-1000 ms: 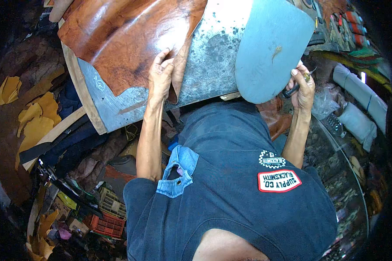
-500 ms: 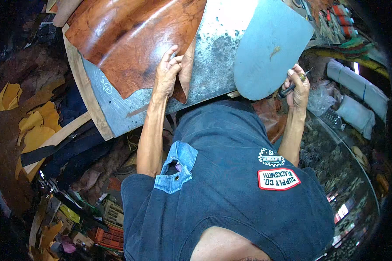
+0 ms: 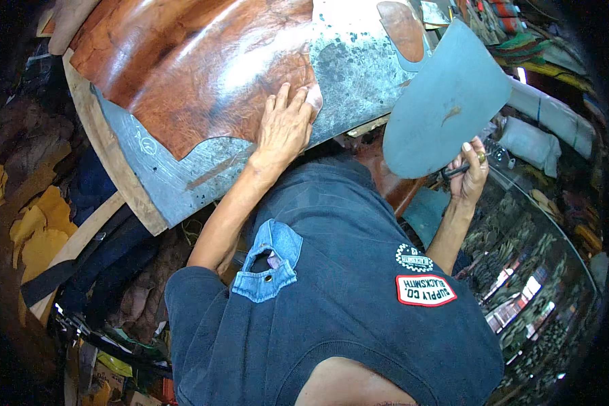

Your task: Cutting out shoe patterns from a large brown leather hide using metal templates and a hand knife.

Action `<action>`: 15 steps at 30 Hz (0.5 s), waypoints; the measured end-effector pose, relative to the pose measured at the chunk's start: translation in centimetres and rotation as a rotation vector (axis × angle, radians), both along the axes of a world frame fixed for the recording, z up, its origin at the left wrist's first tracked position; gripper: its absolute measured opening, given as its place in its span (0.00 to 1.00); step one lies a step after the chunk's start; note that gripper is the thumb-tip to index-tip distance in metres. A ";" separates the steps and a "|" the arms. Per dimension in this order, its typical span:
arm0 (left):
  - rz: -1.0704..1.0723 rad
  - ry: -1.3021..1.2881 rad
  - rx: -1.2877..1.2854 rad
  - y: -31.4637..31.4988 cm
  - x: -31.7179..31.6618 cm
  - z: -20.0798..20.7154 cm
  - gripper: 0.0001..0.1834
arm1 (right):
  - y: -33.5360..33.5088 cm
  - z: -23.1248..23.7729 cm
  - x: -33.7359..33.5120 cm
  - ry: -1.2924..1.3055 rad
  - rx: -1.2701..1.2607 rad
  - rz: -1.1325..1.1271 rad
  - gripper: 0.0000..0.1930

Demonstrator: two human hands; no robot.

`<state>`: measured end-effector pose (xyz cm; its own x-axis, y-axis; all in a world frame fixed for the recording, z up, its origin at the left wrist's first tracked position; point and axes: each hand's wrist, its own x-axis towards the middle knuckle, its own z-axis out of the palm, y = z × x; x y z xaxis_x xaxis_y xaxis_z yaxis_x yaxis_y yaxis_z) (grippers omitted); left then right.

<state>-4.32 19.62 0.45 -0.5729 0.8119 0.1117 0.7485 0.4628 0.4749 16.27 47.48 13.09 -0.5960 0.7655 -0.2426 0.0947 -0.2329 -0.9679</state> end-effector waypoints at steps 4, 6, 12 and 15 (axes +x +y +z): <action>0.039 -0.036 0.005 1.0 0.2 -0.2 0.17 | -2.3 0.0 1.1 -0.062 0.002 -0.055 0.13; 0.056 -0.038 0.021 1.1 0.5 -0.2 0.18 | -3.2 -0.1 1.3 -0.077 0.001 -0.055 0.15; 0.083 0.013 0.030 0.7 0.7 -0.4 0.17 | -4.5 -0.5 0.9 -0.100 -0.013 -0.070 0.15; 0.067 -0.009 0.014 -1.7 1.2 0.1 0.18 | -4.9 -0.3 0.1 -0.130 0.061 -0.050 0.13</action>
<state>-3.08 17.91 0.58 -0.6269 0.7701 0.1177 0.7119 0.5049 0.4881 16.40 42.62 12.83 -0.5232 0.8093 -0.2670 0.2098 -0.1813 -0.9608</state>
